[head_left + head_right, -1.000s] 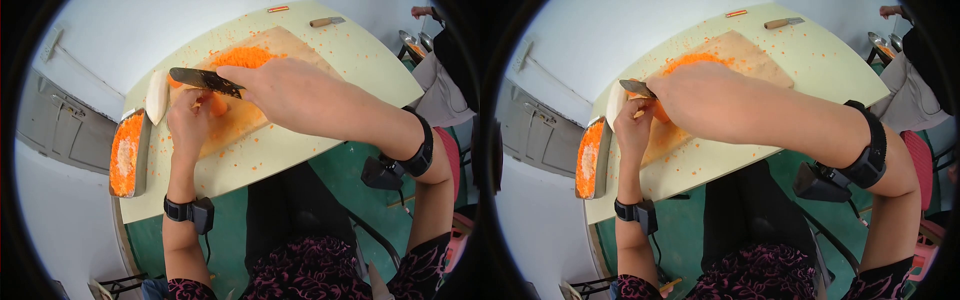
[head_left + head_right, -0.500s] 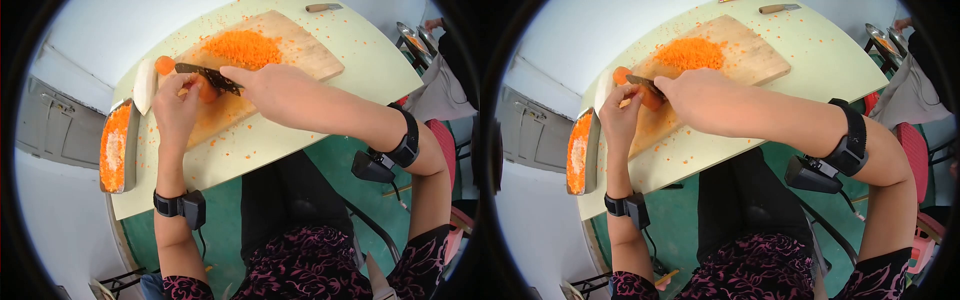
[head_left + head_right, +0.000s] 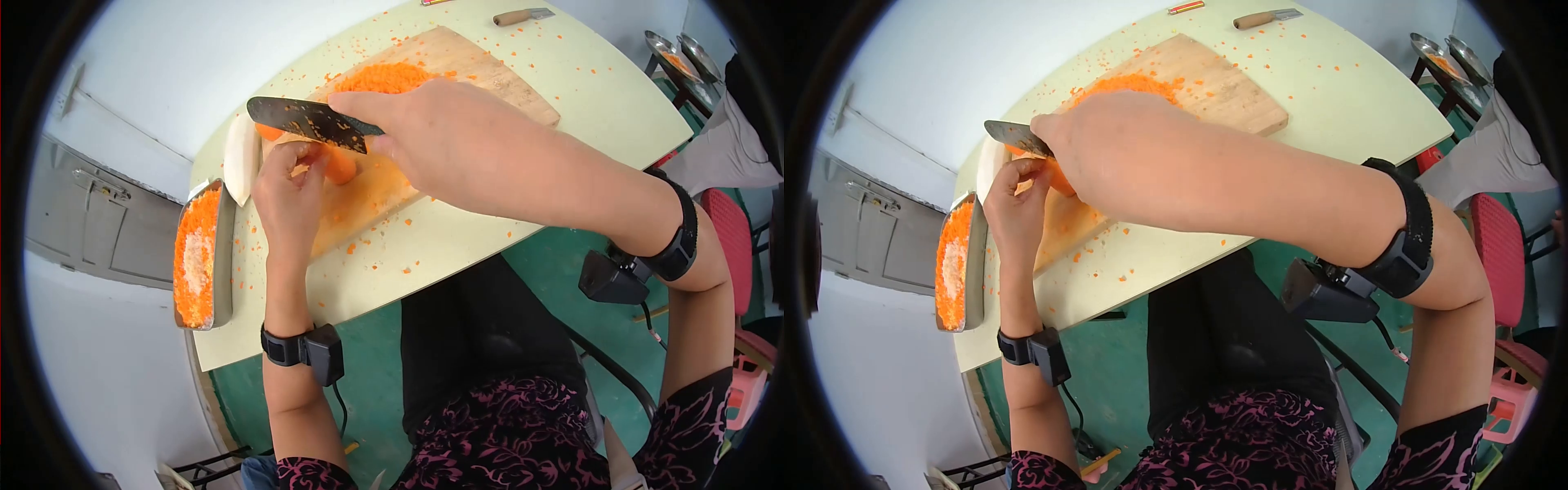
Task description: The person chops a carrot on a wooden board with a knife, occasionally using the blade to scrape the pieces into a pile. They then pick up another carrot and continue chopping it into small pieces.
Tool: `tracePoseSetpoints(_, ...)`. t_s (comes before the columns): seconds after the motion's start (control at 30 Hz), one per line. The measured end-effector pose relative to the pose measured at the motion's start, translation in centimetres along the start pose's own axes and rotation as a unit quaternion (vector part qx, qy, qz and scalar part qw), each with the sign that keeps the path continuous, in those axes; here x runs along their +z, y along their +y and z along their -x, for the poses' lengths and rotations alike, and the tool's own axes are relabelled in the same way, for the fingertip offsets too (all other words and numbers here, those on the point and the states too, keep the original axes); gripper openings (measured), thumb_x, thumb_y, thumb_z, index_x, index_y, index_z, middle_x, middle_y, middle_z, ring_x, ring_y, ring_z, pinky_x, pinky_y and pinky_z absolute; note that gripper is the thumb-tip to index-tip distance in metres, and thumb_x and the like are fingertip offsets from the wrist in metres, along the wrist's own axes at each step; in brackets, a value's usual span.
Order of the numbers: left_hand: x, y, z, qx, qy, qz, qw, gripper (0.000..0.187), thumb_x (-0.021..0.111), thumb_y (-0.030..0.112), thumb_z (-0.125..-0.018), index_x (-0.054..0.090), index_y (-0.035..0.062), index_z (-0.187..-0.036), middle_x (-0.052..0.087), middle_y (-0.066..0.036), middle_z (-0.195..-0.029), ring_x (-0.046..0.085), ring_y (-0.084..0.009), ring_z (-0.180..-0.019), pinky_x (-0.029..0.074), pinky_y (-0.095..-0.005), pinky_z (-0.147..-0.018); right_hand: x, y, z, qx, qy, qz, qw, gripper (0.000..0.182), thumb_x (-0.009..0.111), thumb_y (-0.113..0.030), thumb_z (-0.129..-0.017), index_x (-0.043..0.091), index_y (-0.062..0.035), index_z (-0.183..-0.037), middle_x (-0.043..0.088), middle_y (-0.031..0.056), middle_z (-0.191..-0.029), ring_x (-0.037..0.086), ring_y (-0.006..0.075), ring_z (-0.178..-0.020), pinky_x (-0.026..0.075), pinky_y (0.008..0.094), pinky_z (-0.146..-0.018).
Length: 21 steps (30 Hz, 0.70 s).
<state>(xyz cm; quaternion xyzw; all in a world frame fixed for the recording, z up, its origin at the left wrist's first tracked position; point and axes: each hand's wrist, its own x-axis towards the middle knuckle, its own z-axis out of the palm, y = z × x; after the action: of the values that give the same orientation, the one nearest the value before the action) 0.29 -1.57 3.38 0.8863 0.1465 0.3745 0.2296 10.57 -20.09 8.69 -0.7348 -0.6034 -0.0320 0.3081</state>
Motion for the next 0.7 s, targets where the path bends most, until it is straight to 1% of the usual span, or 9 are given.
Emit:
tracePoseSetpoints(0.07,0.0,-0.1,0.0,-0.005,-0.005,-0.002,1.000,0.012,0.064,0.001,-0.082,0.064,-0.0032,-0.092,0.066,-0.008,-0.091,0.064,-0.0140,-0.085,0.054,-0.0260,-0.071,-0.1,-0.1,0.1,-0.003,0.002,0.003,1.000,0.038,0.053,-0.010,-0.087,0.050,-0.0043,-0.124,0.057,0.0206,-0.065,0.057,0.0361,-0.061,0.044,0.0446,-0.056)
tracePoseSetpoints(0.17,0.1,-0.4,0.0,0.003,-0.003,0.003,1.000,0.011,0.063,0.000,-0.081,0.063,-0.0040,-0.092,0.066,-0.008,-0.089,0.064,-0.0141,-0.085,0.055,-0.0263,-0.071,-0.1,-0.1,0.1,-0.011,0.001,0.013,1.000,0.037,0.052,-0.009,-0.087,0.050,-0.0031,-0.123,0.056,0.0195,-0.062,0.056,0.0349,-0.057,0.043,0.0437,-0.054)
tracePoseSetpoints(0.27,0.2,-0.3,-0.1,0.022,0.001,0.014,1.000,0.009,0.061,-0.005,-0.079,0.061,-0.0056,-0.088,0.064,-0.012,-0.091,0.065,-0.0199,-0.080,0.058,-0.0288,-0.066,0.0,-0.4,0.0,-0.008,-0.009,0.015,1.000,0.037,0.050,-0.008,-0.086,0.049,-0.0018,-0.123,0.056,0.0189,-0.061,0.057,0.0340,-0.056,0.043,0.0431,-0.053)
tracePoseSetpoints(0.43,0.1,-0.4,0.0,0.042,0.003,-0.011,0.999,0.008,0.061,-0.005,-0.080,0.061,-0.0050,-0.088,0.065,-0.012,-0.090,0.066,-0.0228,-0.078,0.057,-0.0296,-0.065,0.3,-0.5,-0.1,-0.034,0.001,0.029,0.999,0.036,0.048,-0.006,-0.086,0.050,-0.0009,-0.122,0.056,0.0189,-0.061,0.057,0.0330,-0.056,0.043,0.0420,-0.052)
tracePoseSetpoints(0.53,0.0,-0.3,-0.1,0.056,0.007,-0.030,0.998,0.008,0.061,-0.004,-0.079,0.061,-0.0048,-0.087,0.065,-0.012,-0.090,0.066,-0.0239,-0.077,0.056,-0.0302,-0.064,0.4,-0.5,0.0,-0.039,0.000,0.058,0.998,0.035,0.048,-0.006,-0.086,0.051,-0.0006,-0.121,0.056,0.0187,-0.060,0.057,0.0330,-0.056,0.043,0.0415,-0.052)
tracePoseSetpoints(0.7,0.0,-0.2,-0.3,0.061,0.007,-0.039,0.997,0.008,0.060,-0.005,-0.078,0.062,-0.0043,-0.087,0.066,-0.012,-0.091,0.066,-0.0246,-0.076,0.056,-0.0308,-0.065,1.0,-0.5,-0.4,-0.037,-0.005,0.037,0.999,0.035,0.049,-0.006,-0.085,0.051,-0.0007,-0.120,0.056,0.0186,-0.061,0.057,0.0327,-0.056,0.044,0.0413,-0.052)
